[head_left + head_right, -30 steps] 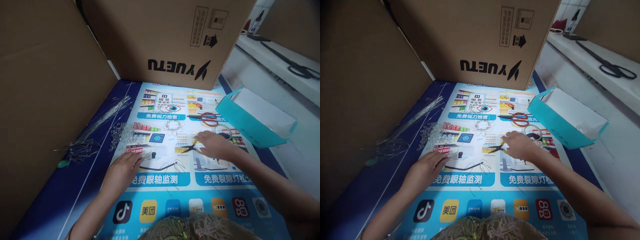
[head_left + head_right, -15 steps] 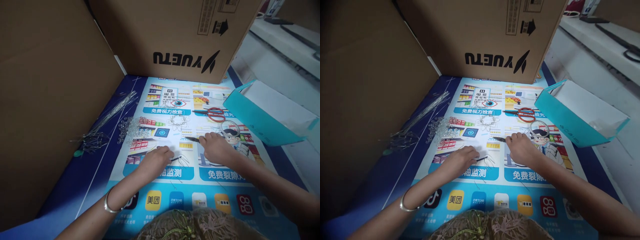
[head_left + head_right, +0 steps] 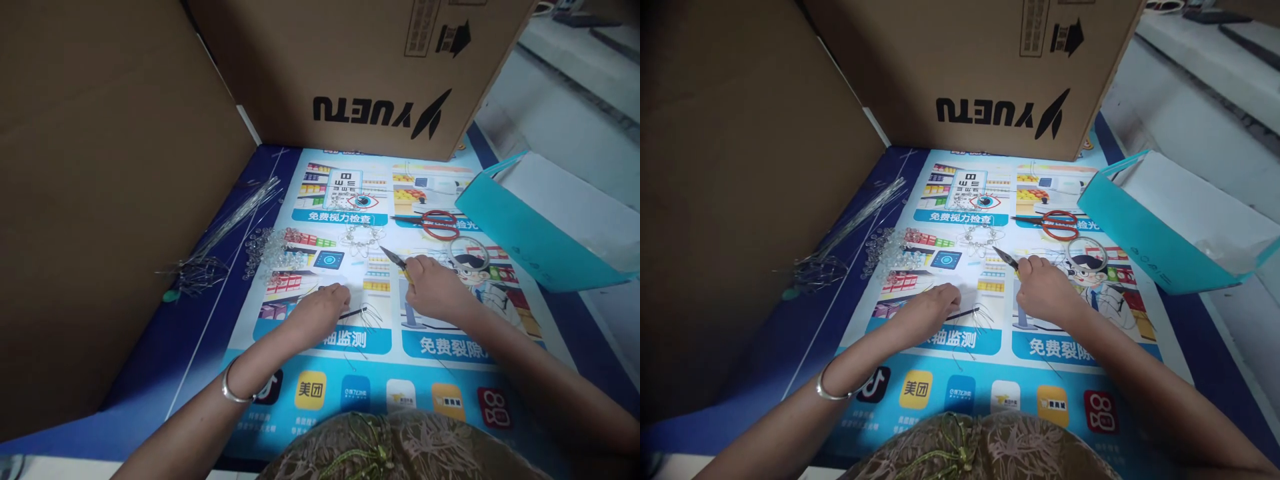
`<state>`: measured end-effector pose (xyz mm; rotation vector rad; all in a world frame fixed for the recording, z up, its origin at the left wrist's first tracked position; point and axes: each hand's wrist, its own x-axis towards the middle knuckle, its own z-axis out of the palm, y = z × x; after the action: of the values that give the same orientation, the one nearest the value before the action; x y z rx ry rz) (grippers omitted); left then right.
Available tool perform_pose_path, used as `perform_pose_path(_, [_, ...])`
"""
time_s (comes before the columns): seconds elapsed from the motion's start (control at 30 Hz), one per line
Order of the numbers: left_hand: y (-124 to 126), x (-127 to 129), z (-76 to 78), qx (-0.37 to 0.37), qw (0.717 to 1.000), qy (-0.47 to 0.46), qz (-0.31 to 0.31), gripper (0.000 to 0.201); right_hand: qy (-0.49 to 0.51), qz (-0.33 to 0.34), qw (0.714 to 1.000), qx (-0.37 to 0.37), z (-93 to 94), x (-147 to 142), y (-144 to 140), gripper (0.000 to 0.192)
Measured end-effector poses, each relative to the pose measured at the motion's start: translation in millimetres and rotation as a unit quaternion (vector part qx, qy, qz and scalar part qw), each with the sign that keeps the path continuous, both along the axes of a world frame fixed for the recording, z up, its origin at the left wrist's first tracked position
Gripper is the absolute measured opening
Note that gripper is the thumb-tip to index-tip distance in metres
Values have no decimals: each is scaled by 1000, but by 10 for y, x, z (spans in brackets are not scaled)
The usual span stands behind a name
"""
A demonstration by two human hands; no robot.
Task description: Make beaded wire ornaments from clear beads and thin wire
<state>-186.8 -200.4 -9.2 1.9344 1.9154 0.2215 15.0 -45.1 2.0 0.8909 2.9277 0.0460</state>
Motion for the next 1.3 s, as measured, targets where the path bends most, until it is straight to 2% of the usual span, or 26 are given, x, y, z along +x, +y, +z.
perform_pose_path(0.1, [150, -52, 15, -3, 999, -24, 38, 14, 45, -26, 998, -38, 16, 41, 40, 41])
perform_pose_path(0.17, [288, -86, 19, 7, 997, -42, 63, 12, 84, -45, 992, -88, 19, 77, 70, 39])
perform_pose_path(0.23, [430, -100, 19, 17, 994, -87, 71, 11, 136, -59, 975, -168, 10, 114, 93, 33])
perform_pose_path(0.27, [496, -96, 20, 22, 990, -120, 68, 11, 165, -62, 958, -228, -2, 129, 100, 30])
perform_pose_path(0.33, [608, -66, 20, 39, 979, -195, 54, 15, 219, -65, 894, -385, -45, 148, 104, 25])
perform_pose_path(0.4, [686, -19, 16, 63, 963, -260, 43, 18, 253, -69, 795, -547, -107, 146, 98, 22])
perform_pose_path(0.47, [729, 26, 0, 84, 946, -312, 39, 18, 269, -84, 707, -648, -169, 126, 84, 22])
perform_pose_path(0.5, [738, 43, -13, 89, 937, -335, 43, 17, 271, -93, 676, -680, -192, 113, 76, 22])
perform_pose_path(0.6, [728, 63, -68, 86, 907, -405, 79, 16, 270, -113, 613, -734, -216, 74, 49, 23])
perform_pose_path(0.67, [704, 55, -100, 85, 889, -436, 106, 16, 276, -123, 594, -746, -198, 59, 35, 20])
perform_pose_path(0.7, [692, 49, -110, 88, 883, -447, 115, 15, 278, -125, 593, -745, -181, 55, 29, 18])
perform_pose_path(0.77, [674, 36, -114, 94, 871, -465, 125, 14, 274, -123, 611, -732, -138, 56, 26, 19])
perform_pose_path(0.83, [665, 26, -104, 100, 856, -489, 132, 13, 259, -112, 651, -705, -82, 68, 33, 23])
perform_pose_path(0.93, [665, 18, -86, 126, 827, -529, 145, 11, 237, -78, 725, -642, 6, 97, 63, 28])
perform_pose_path(1.0, [670, 16, -82, 153, 810, -545, 152, 10, 217, -51, 758, -613, 48, 115, 86, 30])
perform_pose_path(1.07, [673, 14, -81, 179, 799, -553, 157, 10, 200, -39, 768, -607, 66, 127, 102, 33])
perform_pose_path(1.17, [669, 14, -74, 208, 788, -557, 159, 9, 191, -35, 766, -613, 63, 132, 100, 35])
perform_pose_path(1.3, [658, 21, -54, 233, 786, -548, 169, 8, 188, -28, 765, -615, 63, 132, 75, 35])
